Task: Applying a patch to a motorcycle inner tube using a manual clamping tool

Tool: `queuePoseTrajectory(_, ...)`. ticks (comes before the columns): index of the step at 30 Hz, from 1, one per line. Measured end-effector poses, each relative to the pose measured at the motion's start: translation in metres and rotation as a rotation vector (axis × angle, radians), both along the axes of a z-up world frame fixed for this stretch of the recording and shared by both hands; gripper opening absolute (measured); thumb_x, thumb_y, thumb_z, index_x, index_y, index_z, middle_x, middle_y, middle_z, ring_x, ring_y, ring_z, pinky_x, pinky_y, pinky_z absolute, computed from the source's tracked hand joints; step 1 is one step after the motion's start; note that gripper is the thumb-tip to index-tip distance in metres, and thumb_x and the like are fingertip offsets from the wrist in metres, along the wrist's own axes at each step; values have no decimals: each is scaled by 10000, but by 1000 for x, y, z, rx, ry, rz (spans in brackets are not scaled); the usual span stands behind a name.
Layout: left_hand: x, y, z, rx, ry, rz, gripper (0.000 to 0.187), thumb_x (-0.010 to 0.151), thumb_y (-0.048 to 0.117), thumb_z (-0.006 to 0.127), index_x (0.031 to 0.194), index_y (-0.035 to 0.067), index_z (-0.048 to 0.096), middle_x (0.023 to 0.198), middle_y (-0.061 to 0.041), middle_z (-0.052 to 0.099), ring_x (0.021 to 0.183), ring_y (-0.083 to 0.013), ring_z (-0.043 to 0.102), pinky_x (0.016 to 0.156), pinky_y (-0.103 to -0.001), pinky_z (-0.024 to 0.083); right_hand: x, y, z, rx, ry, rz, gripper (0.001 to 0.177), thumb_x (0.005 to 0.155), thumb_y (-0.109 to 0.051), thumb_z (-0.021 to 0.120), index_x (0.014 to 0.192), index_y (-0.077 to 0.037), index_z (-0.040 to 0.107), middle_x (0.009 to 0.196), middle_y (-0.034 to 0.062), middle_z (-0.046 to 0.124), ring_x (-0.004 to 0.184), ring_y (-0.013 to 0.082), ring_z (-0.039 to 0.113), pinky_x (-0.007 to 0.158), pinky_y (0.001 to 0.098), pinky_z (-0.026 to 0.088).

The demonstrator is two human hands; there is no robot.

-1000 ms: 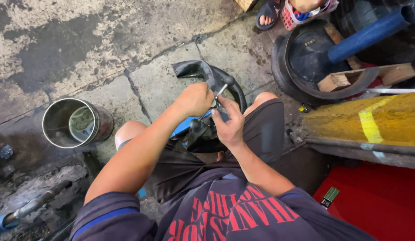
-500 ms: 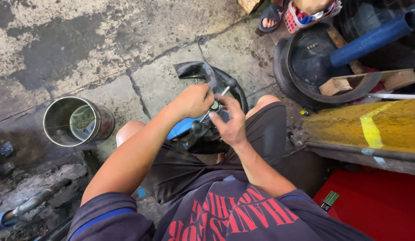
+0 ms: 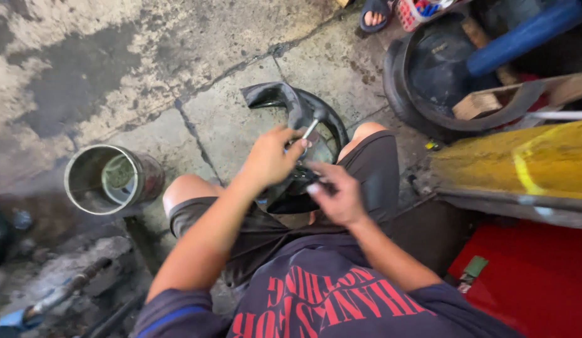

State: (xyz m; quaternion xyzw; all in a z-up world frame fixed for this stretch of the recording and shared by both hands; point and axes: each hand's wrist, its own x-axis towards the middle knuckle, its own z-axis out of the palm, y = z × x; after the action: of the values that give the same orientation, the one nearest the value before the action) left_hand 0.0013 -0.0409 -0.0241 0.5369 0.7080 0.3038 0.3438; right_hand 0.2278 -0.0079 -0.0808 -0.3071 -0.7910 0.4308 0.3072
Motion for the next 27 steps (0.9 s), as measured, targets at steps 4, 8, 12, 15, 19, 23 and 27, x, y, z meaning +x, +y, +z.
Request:
queuePoseTrajectory(4,25,-15,-3,51,215,22,552,929,431,671,1352,80,616,1180,-178,636,1085,-426,679,887,-532,571,53,47,19,11,-101,-267,110,946,-250,765,1004,-165,804,848,45,763,818,251,741,783,361,563)
queuePoseTrajectory(8,35,-10,4,48,287,75,512,979,439,651,1295,38,613,1085,-179,626,985,-437,697,799,-544,573,117,103,0,-14,-57,-501,116,1022,-221,735,944,-150,783,806,26,732,790,181,705,787,317,544)
queuePoseTrajectory(12,38,-2,2,137,412,40,472,1024,477,690,1114,16,646,928,-190,638,871,-430,655,732,-524,512,223,130,-74,59,-92,-570,69,1083,-45,690,1048,-34,749,860,138,717,802,247,704,755,348,574)
queuePoseTrajectory(15,37,-1,9,179,392,16,300,1088,302,650,1121,4,638,951,-194,648,839,-404,617,696,-504,460,296,114,-163,-105,-223,-676,151,980,8,674,1078,-58,768,895,90,747,802,176,704,745,312,592)
queuePoseTrajectory(19,31,-1,-6,331,417,37,204,1107,225,718,1118,21,707,924,-160,632,866,-434,691,765,-458,557,359,59,-266,-479,-862,-643,91,942,-270,735,978,-219,802,944,66,765,1023,373,707,868,483,547)
queuePoseTrajectory(23,30,-1,3,309,407,11,219,1118,252,737,1127,34,717,947,-123,616,891,-395,679,813,-430,548,346,20,-307,-668,-918,-588,199,908,-306,737,1021,-158,806,1027,164,767,1084,451,681,918,549,528)
queuePoseTrajectory(27,38,0,26,180,277,11,434,1066,220,790,1334,-80,628,1116,-270,615,871,-506,680,683,-509,566,318,44,-343,-709,-910,-594,222,908,-378,729,1061,-234,800,1055,86,770,1094,378,690,935,495,551)
